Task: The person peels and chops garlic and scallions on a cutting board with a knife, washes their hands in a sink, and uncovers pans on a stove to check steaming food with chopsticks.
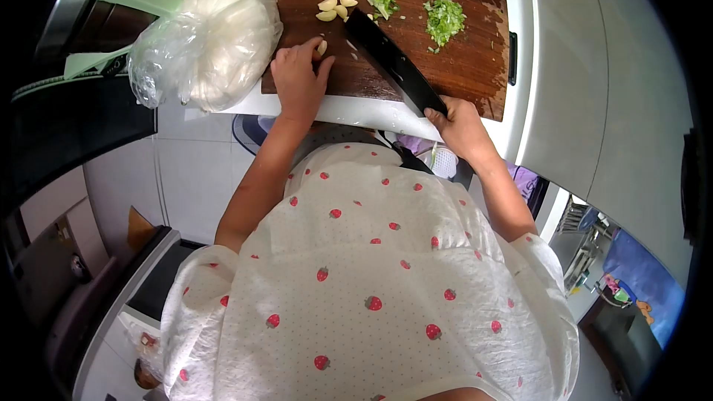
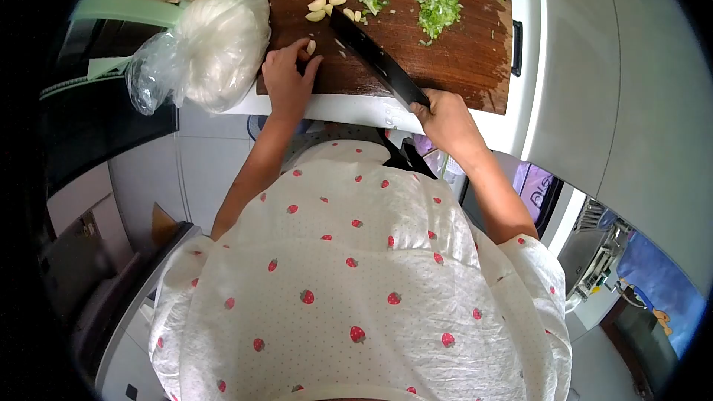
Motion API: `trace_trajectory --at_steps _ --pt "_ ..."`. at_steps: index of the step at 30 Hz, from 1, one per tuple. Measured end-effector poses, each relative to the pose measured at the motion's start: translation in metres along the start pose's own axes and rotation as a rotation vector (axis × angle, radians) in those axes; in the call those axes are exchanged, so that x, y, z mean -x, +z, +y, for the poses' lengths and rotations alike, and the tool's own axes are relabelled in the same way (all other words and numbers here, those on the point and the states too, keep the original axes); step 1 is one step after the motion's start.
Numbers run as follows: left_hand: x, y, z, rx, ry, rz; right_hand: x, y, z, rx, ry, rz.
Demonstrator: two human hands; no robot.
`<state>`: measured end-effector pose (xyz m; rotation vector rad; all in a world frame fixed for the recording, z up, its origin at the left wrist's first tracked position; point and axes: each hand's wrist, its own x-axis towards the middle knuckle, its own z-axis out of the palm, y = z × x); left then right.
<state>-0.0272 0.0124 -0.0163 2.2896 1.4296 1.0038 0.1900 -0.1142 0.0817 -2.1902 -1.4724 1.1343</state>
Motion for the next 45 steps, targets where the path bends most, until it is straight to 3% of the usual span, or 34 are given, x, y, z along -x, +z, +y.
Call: trace_trajectory --at_steps 1,5,7,10,19,29,39,45 --pt "-0.002 0.002 0.0 -0.027 -0.082 -0.017 -0.001 0.0 -0.003 -0.002 0.048 -0.002" --pt "-0.009 0.007 -0.005 -0.058 -0.032 -0.048 -0.001 0.001 -0.004 0.015 0.038 0.001" --pt "-0.006 0.007 -0.008 0.129 0.119 -0.125 0.0 0.002 -0.006 -0.003 0.049 0.0" --pt "-0.003 0.002 -0.006 0.153 0.185 -0.112 0.001 0.005 -0.004 -0.044 0.076 -0.001" --pt "0.004 0.01 -0.008 0.116 0.125 0.054 0.0 0.002 -0.024 0.122 -0.023 -0.026" --pt "0.004 0.013 -0.012 0.095 0.147 0.049 -0.014 0.0 -0.031 0.208 -0.02 -0.108" --pt "0.006 0.011 -0.012 0.151 0.165 0.077 -0.017 0.014 -0.031 0.059 0.017 -0.036" --pt "0.007 0.014 -0.012 0.106 0.169 0.075 -0.006 0.005 -0.04 0.246 -0.084 -0.035"
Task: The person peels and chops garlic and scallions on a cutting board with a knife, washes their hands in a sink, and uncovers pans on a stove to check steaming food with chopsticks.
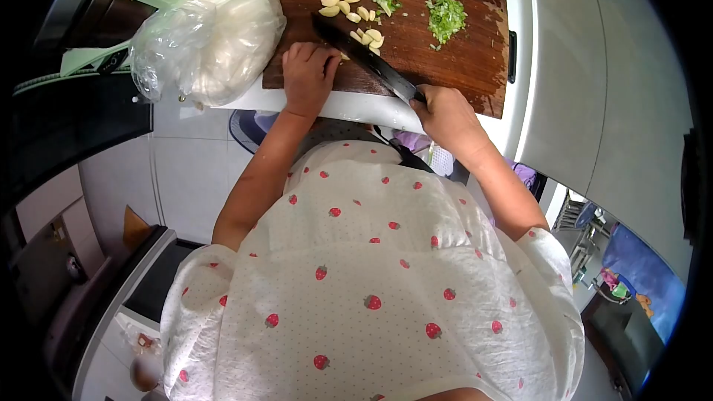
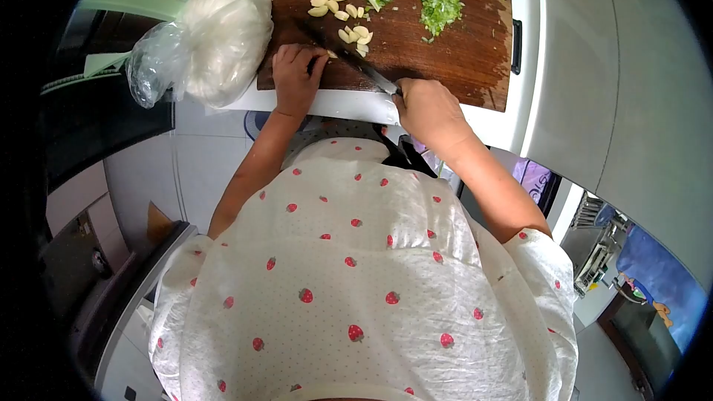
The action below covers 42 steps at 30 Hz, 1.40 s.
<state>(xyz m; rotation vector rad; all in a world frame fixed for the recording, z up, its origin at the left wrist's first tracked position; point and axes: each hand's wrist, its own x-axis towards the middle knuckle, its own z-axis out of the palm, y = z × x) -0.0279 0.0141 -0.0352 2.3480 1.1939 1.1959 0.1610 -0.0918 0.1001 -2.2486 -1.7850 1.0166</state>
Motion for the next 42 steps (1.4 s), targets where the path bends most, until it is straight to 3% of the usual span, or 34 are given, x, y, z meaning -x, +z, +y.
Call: trace_trajectory --at_steps 2,6,8,10,14,16,20,22,26,28,42 --pt "0.0 0.0 -0.001 -0.015 0.004 0.002 -0.001 0.005 -0.003 0.13 -0.033 0.048" --pt "-0.007 0.001 0.004 -0.025 0.009 -0.018 -0.017 0.024 0.005 0.092 -0.03 0.106" --pt "-0.013 -0.001 0.004 -0.017 0.014 -0.036 -0.016 0.024 0.011 -0.13 0.016 0.106" --pt "-0.029 0.006 0.001 0.135 -0.064 0.026 -0.009 0.02 0.013 -0.164 0.052 0.143" --pt "-0.056 0.021 -0.005 0.06 -0.086 0.091 0.011 0.012 0.016 -0.262 0.123 0.17" --pt "-0.06 0.025 -0.009 -0.084 -0.091 -0.057 0.02 0.009 0.017 -0.24 0.169 0.096" --pt "-0.044 0.01 -0.009 -0.023 -0.045 -0.046 0.028 0.003 0.023 -0.202 0.157 0.017" --pt "-0.029 -0.008 -0.002 -0.006 -0.136 -0.08 0.029 0.001 0.03 -0.097 0.138 -0.081" --pt "-0.004 -0.027 0.005 0.012 -0.187 -0.081 0.019 0.008 0.043 -0.277 0.13 -0.081" --pt "-0.002 -0.023 0.007 0.129 -0.096 -0.118 0.011 0.013 0.042 -0.298 0.142 -0.022" --pt "-0.001 -0.01 0.008 0.221 -0.129 -0.031 0.004 -0.005 0.011 -0.064 0.002 0.016"
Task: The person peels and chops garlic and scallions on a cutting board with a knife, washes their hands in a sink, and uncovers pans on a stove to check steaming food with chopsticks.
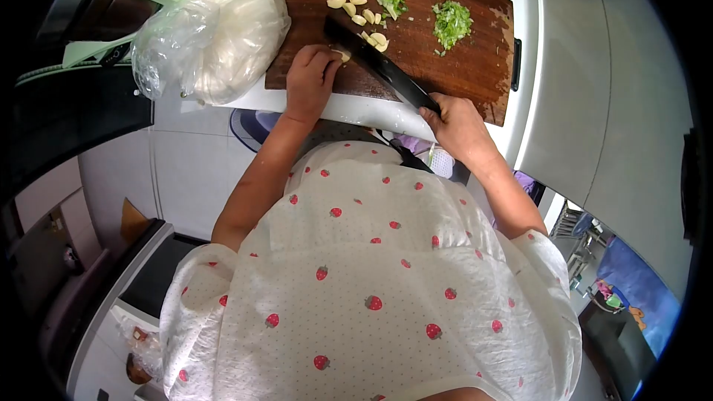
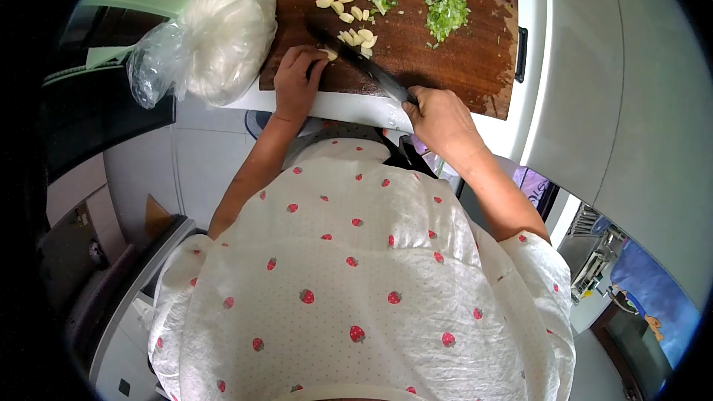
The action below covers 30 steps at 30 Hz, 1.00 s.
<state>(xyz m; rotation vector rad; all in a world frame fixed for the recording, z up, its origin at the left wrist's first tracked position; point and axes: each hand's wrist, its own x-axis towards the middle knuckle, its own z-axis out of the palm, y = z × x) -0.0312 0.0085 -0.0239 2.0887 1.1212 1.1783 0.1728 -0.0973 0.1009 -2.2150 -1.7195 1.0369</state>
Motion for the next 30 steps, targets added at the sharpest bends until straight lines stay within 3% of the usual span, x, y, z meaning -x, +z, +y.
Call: trace_trajectory --at_steps 5,12,23,25,30 --pt "0.0 0.001 -0.002 -0.009 0.024 0.013 -0.005 -0.01 -0.011 0.17 -0.03 -0.033" --pt "0.001 0.001 -0.004 0.018 0.067 0.041 -0.027 0.015 -0.002 -0.018 0.01 -0.014" --pt "0.001 0.002 -0.001 -0.034 0.068 0.048 -0.022 0.013 -0.012 0.153 -0.04 -0.014" --pt "-0.002 0.003 -0.002 -0.033 0.081 0.04 -0.029 0.027 -0.008 0.053 -0.049 0.068" --pt "-0.012 0.007 -0.001 -0.072 0.067 0.018 -0.027 0.02 0.004 -0.142 0.047 0.028"
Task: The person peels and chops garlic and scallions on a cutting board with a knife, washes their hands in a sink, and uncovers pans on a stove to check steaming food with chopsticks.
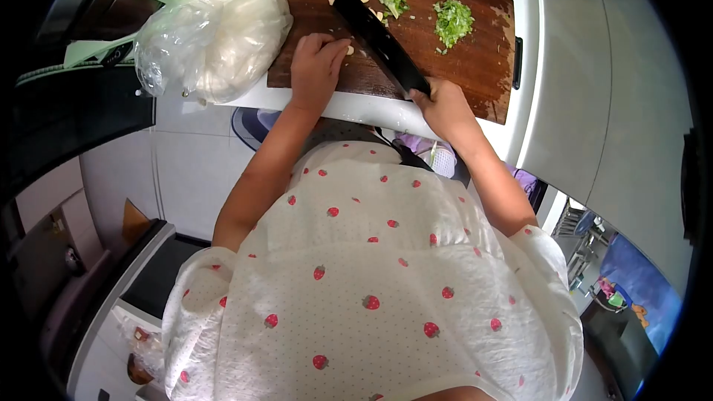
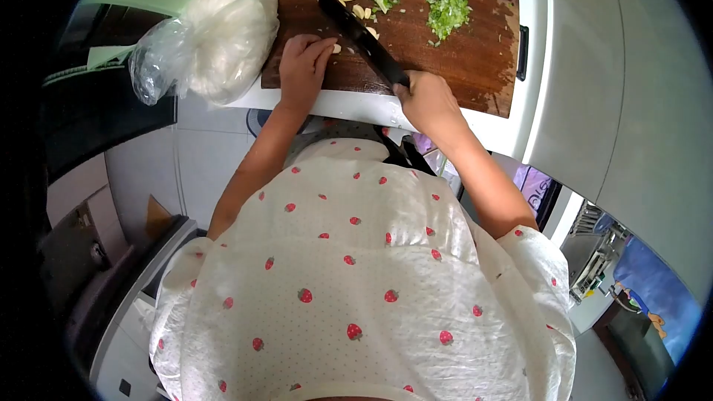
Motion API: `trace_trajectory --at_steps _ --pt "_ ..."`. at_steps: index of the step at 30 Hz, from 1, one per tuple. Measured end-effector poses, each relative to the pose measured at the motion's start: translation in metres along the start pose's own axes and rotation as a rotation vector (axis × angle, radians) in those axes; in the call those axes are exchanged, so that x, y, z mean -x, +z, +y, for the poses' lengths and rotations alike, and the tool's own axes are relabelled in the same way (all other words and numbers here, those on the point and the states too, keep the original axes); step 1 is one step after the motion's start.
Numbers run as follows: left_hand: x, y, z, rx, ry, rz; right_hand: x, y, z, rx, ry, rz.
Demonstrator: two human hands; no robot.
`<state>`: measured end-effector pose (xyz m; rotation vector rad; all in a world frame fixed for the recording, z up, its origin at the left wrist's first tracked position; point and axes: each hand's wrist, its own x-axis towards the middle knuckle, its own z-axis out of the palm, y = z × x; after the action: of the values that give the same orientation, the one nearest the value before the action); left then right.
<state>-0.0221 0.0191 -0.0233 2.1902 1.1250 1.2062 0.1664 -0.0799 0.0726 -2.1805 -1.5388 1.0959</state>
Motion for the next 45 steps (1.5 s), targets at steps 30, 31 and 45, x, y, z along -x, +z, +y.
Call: trace_trajectory --at_steps 30,31,45 --pt "0.005 -0.003 -0.011 -0.101 -0.021 0.031 0.01 -0.01 -0.016 0.042 0.032 -0.015" --pt "0.006 -0.002 -0.012 -0.113 -0.023 0.027 0.011 -0.012 -0.017 0.073 0.021 -0.035" --pt "0.005 -0.002 -0.011 -0.148 0.003 0.037 -0.002 0.001 -0.01 0.007 -0.008 -0.033"
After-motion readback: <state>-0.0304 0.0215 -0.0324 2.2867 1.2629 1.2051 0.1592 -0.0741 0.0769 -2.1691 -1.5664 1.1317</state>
